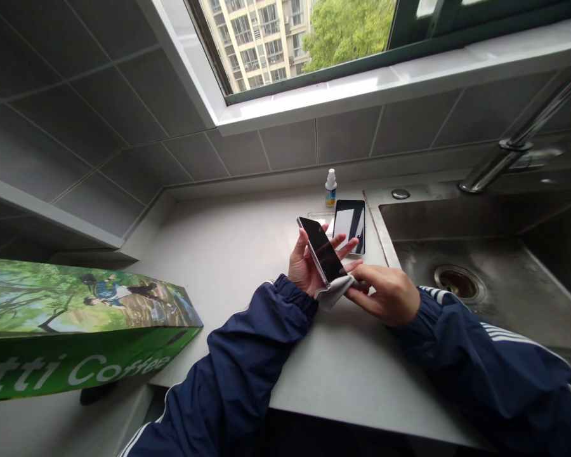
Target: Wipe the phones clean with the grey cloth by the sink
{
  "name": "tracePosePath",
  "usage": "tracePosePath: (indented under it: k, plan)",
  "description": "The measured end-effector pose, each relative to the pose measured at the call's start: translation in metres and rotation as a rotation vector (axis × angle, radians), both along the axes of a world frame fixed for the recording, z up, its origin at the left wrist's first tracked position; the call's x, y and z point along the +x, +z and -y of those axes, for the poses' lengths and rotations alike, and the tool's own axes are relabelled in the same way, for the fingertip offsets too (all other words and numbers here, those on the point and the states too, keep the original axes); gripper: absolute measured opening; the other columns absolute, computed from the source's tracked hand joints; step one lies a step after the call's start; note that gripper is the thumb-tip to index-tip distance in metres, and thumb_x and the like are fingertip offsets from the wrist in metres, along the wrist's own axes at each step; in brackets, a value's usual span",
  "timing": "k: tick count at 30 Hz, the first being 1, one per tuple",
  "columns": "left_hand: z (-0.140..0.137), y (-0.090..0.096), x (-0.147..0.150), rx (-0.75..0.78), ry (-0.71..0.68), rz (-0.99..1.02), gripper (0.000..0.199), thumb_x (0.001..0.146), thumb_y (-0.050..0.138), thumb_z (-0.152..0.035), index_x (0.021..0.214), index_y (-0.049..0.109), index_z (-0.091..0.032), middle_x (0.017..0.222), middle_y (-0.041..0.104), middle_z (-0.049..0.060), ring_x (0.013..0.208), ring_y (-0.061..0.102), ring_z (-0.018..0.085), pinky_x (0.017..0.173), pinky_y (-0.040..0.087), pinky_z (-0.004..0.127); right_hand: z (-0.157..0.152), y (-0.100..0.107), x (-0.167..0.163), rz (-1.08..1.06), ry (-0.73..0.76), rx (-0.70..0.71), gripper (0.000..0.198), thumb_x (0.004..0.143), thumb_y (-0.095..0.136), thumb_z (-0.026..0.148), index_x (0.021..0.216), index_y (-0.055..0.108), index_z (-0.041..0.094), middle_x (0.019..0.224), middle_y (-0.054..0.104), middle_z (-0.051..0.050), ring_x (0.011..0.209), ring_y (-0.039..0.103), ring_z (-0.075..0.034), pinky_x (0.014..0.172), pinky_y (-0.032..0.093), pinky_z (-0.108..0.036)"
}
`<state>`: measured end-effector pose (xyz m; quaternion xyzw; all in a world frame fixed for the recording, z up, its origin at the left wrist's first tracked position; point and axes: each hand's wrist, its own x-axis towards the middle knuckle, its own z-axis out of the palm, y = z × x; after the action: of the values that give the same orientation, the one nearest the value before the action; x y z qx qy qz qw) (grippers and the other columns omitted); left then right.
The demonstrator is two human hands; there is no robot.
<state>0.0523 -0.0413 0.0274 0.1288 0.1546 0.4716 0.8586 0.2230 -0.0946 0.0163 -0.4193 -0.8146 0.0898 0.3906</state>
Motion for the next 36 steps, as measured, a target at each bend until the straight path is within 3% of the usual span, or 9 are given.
tracePosePath:
  k: [6,11,16,21,30,36]
  plan:
    - [0.002,-0.003,0.000,0.024,-0.020,-0.057,0.047,0.090,0.061,-0.057,0.124,0.063,-0.025,0.109,0.072,0.009,0.110,0.068,0.033,0.103,0.042,0.066,0.003,-0.003,-0.002,0.016,0.005,-0.001,0.019,0.090,0.063,0.037,0.081,0.063,0.021,0.063,0.064,0.001,0.050,0.059,-0.011,0.053,0.044,-0.023]
    - [0.005,-0.004,0.001,0.085,0.009,-0.122,0.047,0.086,0.070,-0.049,0.128,0.059,-0.029,0.110,0.070,0.007,0.107,0.069,0.030,0.102,0.045,0.064,0.006,-0.005,-0.004,-0.036,-0.002,-0.116,0.026,0.089,0.063,0.043,0.077,0.059,0.021,0.064,0.065,-0.001,0.050,0.060,-0.012,0.054,0.046,-0.024]
    - [0.007,-0.003,0.003,0.201,0.021,-0.221,0.063,0.077,0.080,-0.045,0.132,0.053,-0.031,0.110,0.070,0.006,0.106,0.069,0.029,0.097,0.050,0.056,0.005,-0.005,-0.007,-0.186,0.002,-0.322,0.028,0.087,0.064,0.043,0.071,0.057,0.021,0.056,0.058,0.003,0.046,0.053,-0.011,0.049,0.042,-0.023]
    - [0.010,0.002,0.005,0.281,-0.038,-0.307,0.081,0.066,0.089,-0.044,0.136,0.050,-0.030,0.106,0.071,0.006,0.104,0.070,0.033,0.089,0.053,0.050,0.003,-0.007,-0.008,-0.229,-0.034,-0.395,0.026,0.082,0.067,0.040,0.067,0.057,0.020,0.053,0.054,0.004,0.045,0.049,-0.011,0.048,0.039,-0.024]
    - [0.007,-0.007,0.003,0.192,0.021,-0.177,0.068,0.079,0.080,-0.045,0.138,0.048,-0.035,0.110,0.070,0.003,0.114,0.067,0.031,0.102,0.046,0.056,0.005,0.000,-0.009,-0.284,-0.026,-0.448,0.024,0.081,0.065,0.037,0.067,0.056,0.020,0.054,0.050,0.004,0.047,0.044,-0.010,0.049,0.037,-0.024]
    - [0.006,-0.003,0.004,0.204,0.043,-0.267,0.076,0.069,0.086,-0.051,0.133,0.050,-0.029,0.106,0.069,0.003,0.100,0.072,0.031,0.093,0.053,0.054,0.006,0.001,-0.010,-0.341,0.108,-0.560,0.026,0.085,0.063,0.035,0.065,0.054,0.019,0.056,0.052,0.003,0.049,0.045,-0.010,0.049,0.035,-0.024]
